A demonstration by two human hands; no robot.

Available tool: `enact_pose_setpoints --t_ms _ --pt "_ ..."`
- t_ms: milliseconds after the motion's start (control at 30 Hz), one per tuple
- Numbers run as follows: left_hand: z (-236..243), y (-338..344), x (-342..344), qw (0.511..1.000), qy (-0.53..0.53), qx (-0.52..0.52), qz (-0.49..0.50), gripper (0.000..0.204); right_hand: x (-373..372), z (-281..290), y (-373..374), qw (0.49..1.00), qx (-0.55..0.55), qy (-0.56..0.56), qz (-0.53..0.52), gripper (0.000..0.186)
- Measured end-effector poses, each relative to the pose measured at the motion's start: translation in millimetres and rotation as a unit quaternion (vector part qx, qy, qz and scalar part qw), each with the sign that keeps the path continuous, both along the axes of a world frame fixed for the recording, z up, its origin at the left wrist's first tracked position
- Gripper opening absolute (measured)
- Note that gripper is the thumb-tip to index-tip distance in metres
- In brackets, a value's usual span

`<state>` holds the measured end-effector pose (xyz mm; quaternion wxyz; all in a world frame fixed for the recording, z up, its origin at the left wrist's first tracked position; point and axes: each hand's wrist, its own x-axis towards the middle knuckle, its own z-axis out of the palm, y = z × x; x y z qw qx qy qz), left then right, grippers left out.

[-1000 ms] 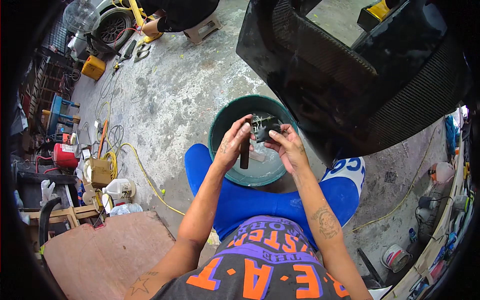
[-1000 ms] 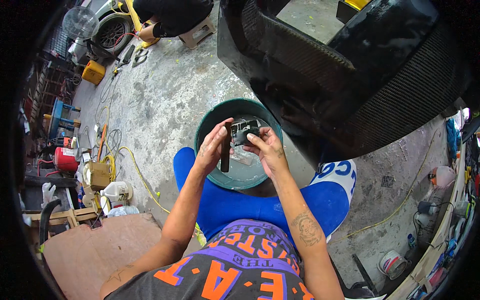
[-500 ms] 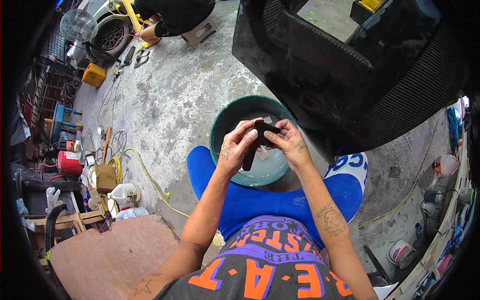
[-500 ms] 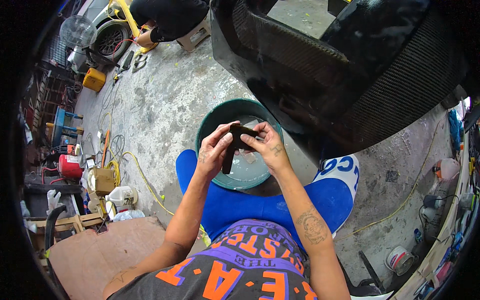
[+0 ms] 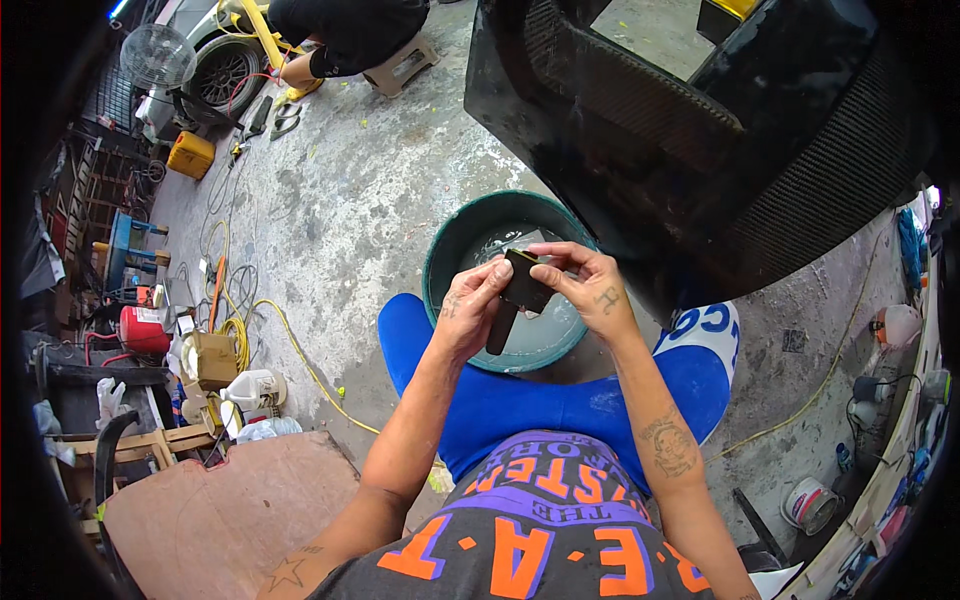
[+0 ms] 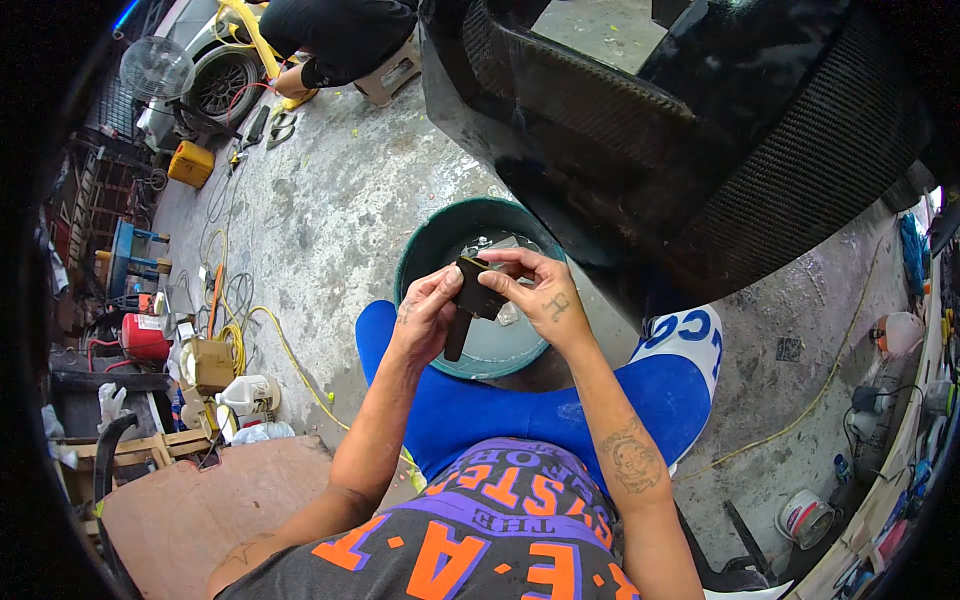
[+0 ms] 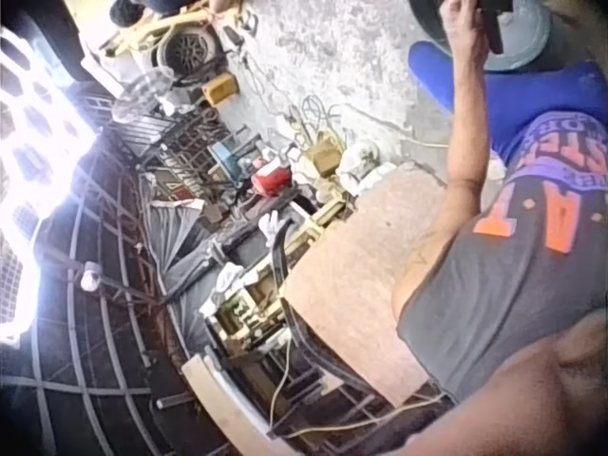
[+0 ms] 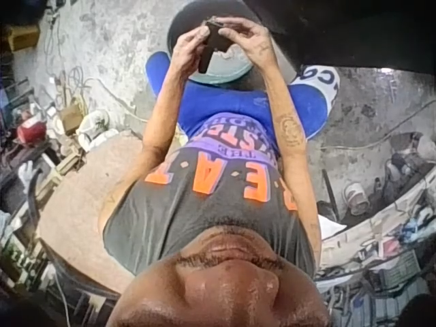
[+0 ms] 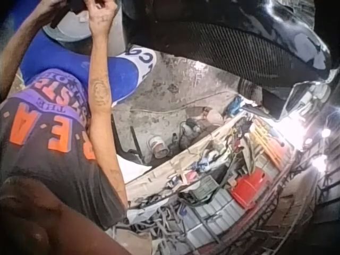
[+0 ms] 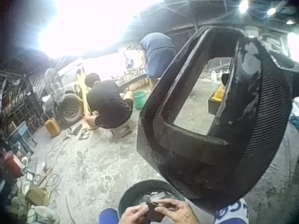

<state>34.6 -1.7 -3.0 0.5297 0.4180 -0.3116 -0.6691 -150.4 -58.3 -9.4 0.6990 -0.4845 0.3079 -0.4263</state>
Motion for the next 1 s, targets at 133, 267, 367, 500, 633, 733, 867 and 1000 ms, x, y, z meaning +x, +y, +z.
enact_pose_setpoints --t_ms 133,267,367,500,633,733,867,1000 --pt "4 3 2 0.999 0.019 0.032 0.0 0.039 -1 6 1 0.997 -0.034 0.058 -0.041 0.026" --pt "8 3 1 0.999 0.043 0.02 0.009 0.038 -1 14 1 0.994 -0.073 0.055 -0.053 0.024" --pt "12 3 1 0.998 0.055 0.027 0.003 0.038 -2 21 1 0.991 -0.102 0.051 -0.071 0.023" --pt "18 3 0 0.995 0.092 0.038 0.001 0.038 -6 27 0 0.987 -0.117 0.086 -0.068 0.022" --pt "23 4 -2 0.996 0.075 0.05 -0.002 0.038 -8 31 -3 0.991 -0.111 0.073 -0.035 0.021" --pt "24 4 -2 0.994 0.092 0.065 -0.002 0.036 -9 33 -8 0.993 -0.105 0.048 -0.014 0.021" --pt "23 5 -2 0.989 0.132 0.061 -0.022 0.036 -13 34 -10 0.994 -0.104 0.021 0.005 0.02" --pt "28 6 -2 0.992 0.113 0.051 -0.017 0.035 -9 35 -11 0.994 -0.105 0.015 0.004 0.018"
